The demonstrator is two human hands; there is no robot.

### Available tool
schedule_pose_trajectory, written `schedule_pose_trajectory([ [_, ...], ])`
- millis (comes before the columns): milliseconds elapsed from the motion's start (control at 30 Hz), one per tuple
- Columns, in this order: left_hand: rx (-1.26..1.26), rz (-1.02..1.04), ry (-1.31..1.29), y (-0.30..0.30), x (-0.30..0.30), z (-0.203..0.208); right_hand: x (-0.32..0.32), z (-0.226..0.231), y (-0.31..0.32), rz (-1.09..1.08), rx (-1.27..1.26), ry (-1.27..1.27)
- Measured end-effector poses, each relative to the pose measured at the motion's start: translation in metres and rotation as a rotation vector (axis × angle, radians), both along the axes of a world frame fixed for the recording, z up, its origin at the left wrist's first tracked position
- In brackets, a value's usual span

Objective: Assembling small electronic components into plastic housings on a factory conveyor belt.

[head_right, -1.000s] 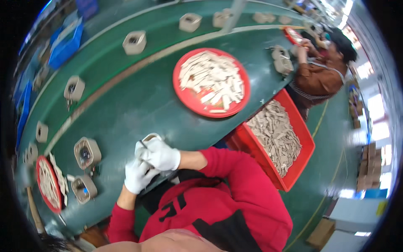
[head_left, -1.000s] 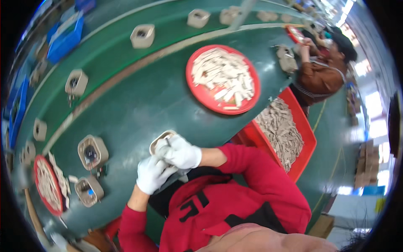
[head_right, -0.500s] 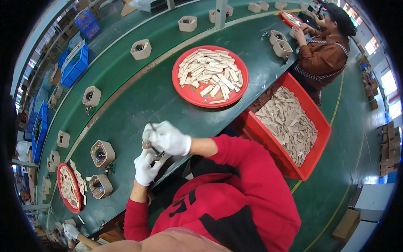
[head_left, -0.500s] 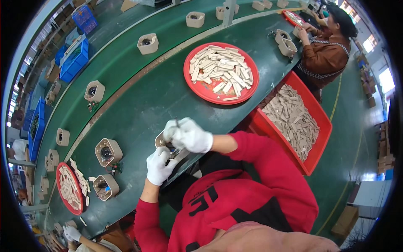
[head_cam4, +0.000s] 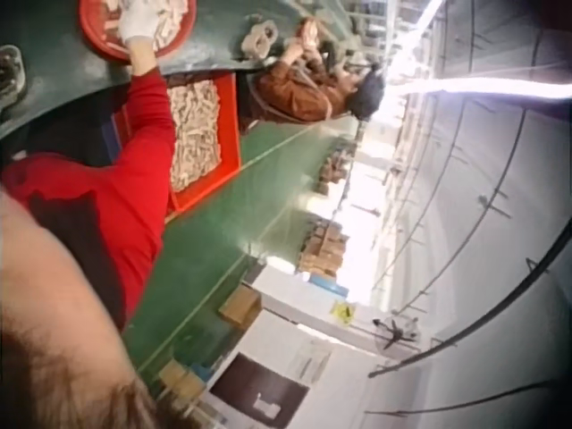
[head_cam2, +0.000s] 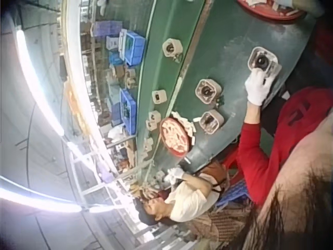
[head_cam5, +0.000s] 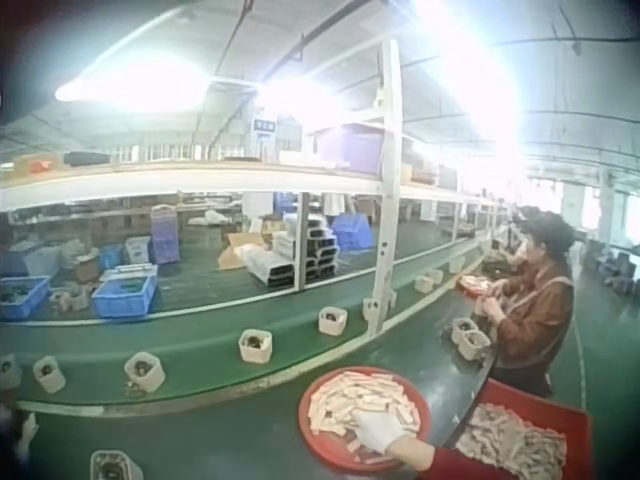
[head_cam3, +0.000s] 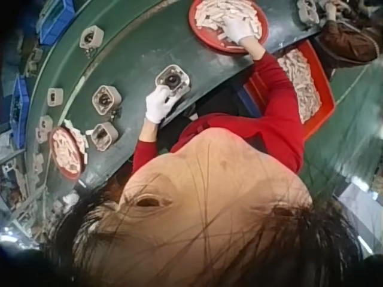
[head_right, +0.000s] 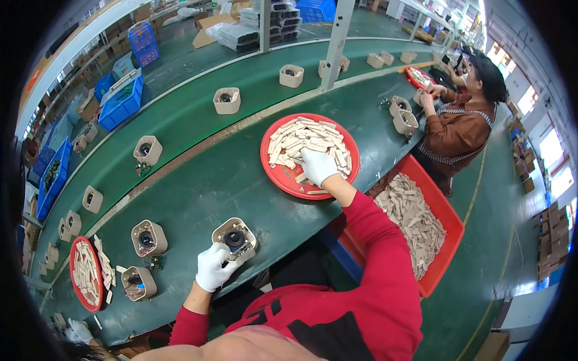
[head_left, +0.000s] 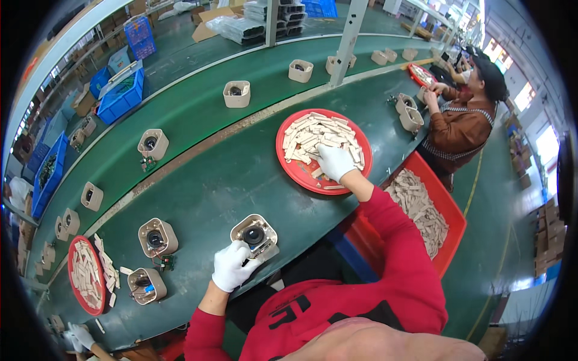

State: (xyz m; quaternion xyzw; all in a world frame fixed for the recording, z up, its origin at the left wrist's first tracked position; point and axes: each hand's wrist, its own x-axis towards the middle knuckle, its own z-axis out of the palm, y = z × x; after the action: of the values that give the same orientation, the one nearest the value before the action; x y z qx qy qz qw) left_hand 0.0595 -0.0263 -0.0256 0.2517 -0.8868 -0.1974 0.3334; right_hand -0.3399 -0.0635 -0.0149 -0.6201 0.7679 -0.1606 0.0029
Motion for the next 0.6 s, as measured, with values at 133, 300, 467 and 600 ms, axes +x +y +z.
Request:
schedule_pose_trajectory([
  [133, 0.024, 0.016, -0.011, -0.004, -0.001, -0.004, -0.002, 0.007, -0.010, -0.028, 0.100, -0.051],
  [300, 0.005, 0.016, 0.032, -0.011, -0.001, -0.001, -0.004, 0.032, -0.013, -0.036, 0.151, 0.079],
  [467, -0.010, 0.038, 0.012, -0.011, -0.007, 0.001, -0.037, 0.019, -0.002, -0.024, -0.201, -0.085],
  [600, -0.005, -0.011, 0.034, -0.006, 0.006, 0.005, 0.019, 0.036, -0.003, 0.125, -0.261, -0.257],
])
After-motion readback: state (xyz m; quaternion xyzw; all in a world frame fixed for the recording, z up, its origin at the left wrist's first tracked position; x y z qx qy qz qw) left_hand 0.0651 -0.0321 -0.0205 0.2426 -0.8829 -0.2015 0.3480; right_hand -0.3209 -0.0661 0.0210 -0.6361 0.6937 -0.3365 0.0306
